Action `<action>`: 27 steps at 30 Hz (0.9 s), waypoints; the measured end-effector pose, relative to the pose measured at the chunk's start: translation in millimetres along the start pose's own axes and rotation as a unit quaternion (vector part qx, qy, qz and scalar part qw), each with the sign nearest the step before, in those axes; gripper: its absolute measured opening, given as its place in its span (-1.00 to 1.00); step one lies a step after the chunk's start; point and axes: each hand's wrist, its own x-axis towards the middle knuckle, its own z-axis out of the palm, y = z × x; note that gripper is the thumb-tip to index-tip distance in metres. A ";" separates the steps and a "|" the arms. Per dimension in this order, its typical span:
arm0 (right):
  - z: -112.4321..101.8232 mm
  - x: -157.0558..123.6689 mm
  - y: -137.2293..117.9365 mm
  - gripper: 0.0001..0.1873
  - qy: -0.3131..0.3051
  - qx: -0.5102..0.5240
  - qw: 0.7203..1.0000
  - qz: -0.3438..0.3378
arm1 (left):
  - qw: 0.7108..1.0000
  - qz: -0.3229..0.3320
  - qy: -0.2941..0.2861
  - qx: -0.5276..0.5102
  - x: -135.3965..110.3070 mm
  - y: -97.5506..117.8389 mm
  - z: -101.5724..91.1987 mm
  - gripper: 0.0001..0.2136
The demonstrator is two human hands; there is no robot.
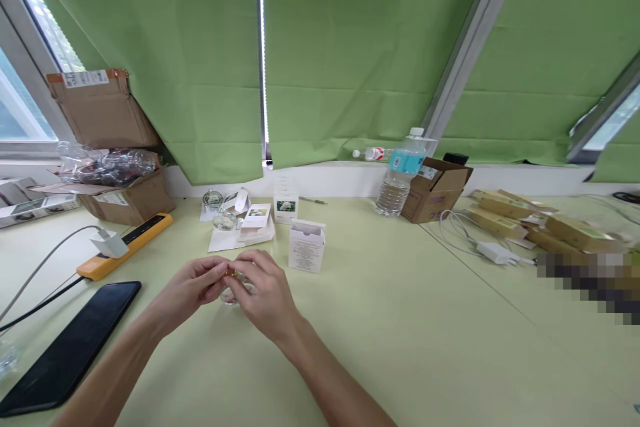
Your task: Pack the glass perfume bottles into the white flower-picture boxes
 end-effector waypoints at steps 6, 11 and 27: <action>-1.0 3.5 2.7 -0.78 0.026 0.014 0.999 0.036 | 0.991 0.012 0.085 0.102 -0.1 4.2 -7.1 -0.55; -1.8 4.9 11.5 -0.81 0.016 0.007 0.997 0.069 | 0.942 0.052 0.141 0.301 -0.3 -2.2 -19.0 -0.56; 10.2 2.2 15.6 -0.72 -0.086 -0.085 0.993 0.011 | 0.919 0.073 0.014 0.386 -0.6 -0.9 -9.4 -0.89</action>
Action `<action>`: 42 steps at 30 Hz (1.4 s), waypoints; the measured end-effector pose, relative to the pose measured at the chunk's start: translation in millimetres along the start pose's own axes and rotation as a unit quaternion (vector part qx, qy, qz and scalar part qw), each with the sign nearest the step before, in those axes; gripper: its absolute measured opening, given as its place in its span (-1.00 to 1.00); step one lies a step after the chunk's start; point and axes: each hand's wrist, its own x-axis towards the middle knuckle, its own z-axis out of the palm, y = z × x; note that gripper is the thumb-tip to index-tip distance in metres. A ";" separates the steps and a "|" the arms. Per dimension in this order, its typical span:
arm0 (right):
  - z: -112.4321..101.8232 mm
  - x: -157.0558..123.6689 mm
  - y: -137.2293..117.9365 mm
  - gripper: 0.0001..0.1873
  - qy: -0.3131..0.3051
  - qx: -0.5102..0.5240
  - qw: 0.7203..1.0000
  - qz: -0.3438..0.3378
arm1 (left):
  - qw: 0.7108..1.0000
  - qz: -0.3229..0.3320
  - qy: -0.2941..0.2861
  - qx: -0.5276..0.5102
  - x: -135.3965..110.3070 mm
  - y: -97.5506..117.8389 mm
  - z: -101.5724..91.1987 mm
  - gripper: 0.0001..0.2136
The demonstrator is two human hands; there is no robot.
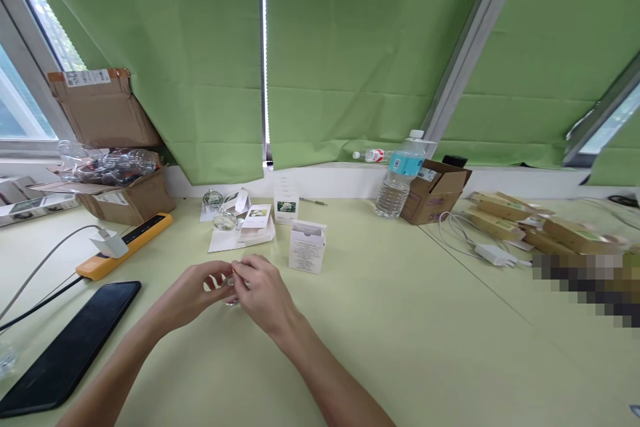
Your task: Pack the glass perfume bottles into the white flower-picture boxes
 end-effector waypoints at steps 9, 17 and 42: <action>-5.5 -0.4 -4.5 -0.70 -0.082 -0.158 0.981 -0.075 | 1.000 -0.006 0.006 0.016 0.7 -2.4 1.3 -0.89; -5.5 1.3 -5.5 -0.75 -0.068 -0.103 0.992 -0.040 | 1.000 -0.009 -0.003 0.004 0.9 -1.1 0.5 -0.89; -1.8 3.3 -16.0 -0.77 -0.099 -0.209 0.973 -0.019 | 1.000 -0.008 0.004 0.012 1.5 0.0 1.4 -0.86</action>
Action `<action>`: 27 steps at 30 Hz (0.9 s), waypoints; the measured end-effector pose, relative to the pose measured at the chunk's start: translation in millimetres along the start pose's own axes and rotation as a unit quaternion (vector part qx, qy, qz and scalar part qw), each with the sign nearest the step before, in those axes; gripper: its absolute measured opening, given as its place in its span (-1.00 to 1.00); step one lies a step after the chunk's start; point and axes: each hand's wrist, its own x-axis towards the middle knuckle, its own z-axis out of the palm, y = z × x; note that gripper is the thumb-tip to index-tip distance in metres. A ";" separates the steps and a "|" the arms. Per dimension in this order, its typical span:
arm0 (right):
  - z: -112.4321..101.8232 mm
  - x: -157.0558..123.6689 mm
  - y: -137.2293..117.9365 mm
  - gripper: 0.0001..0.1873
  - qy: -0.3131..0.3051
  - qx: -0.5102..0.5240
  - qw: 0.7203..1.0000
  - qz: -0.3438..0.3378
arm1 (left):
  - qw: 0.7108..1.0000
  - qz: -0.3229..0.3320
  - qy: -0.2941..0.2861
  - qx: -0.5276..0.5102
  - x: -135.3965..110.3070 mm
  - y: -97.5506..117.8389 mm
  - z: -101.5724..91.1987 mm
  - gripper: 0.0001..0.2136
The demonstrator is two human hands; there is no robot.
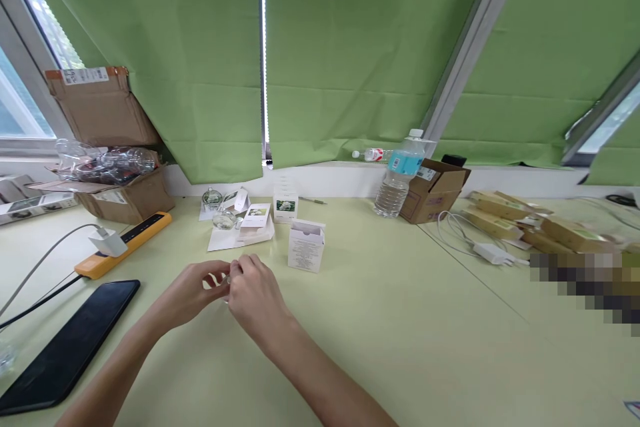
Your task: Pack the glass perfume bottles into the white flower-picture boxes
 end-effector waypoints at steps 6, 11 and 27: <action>2.4 -0.9 0.0 -0.77 -0.003 0.027 0.999 0.018 | 1.000 0.004 -0.001 -0.006 -0.7 1.7 -0.9 -0.83; 5.0 -1.3 -10.1 -0.70 -0.024 -0.076 0.997 -0.015 | 1.000 -0.002 0.000 -0.010 -1.0 0.9 -1.5 -0.85; 0.8 0.6 -3.3 -0.77 0.026 0.076 0.994 0.074 | 1.000 0.003 -0.003 -0.012 0.0 2.0 -1.2 -0.86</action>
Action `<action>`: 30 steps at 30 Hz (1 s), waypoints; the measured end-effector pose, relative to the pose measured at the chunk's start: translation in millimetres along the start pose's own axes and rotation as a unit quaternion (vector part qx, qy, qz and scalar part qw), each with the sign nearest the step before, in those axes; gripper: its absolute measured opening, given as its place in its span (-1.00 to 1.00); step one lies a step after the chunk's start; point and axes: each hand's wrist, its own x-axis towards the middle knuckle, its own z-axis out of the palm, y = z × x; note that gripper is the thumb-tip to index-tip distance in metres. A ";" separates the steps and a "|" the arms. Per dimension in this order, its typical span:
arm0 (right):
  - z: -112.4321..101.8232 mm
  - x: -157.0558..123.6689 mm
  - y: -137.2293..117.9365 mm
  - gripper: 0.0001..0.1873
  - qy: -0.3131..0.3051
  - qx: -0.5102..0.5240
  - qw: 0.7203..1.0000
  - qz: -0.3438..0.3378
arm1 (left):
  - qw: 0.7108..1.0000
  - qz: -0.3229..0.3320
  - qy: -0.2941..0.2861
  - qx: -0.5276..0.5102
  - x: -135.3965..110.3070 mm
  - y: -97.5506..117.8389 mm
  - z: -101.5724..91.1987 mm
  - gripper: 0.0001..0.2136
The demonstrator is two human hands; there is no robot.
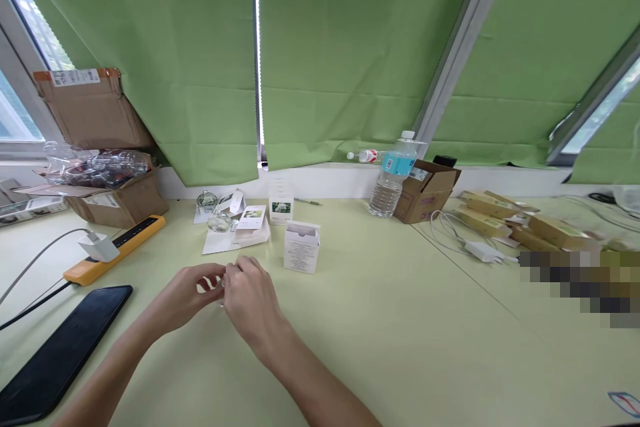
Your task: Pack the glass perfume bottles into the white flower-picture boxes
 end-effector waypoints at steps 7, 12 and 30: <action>0.8 4.3 3.5 -0.93 0.023 0.116 0.991 0.070 | 1.000 -0.004 -0.003 -0.006 0.0 -0.4 -0.4 -0.84; 4.3 6.1 6.3 -0.98 0.034 0.153 0.983 0.098 | 1.000 -0.010 -0.005 -0.018 -0.3 -0.4 -0.1 -0.85; -19.6 3.8 32.5 -0.69 0.057 0.123 0.983 0.121 | 0.999 -0.035 0.007 -0.012 -0.7 -9.4 1.4 -0.74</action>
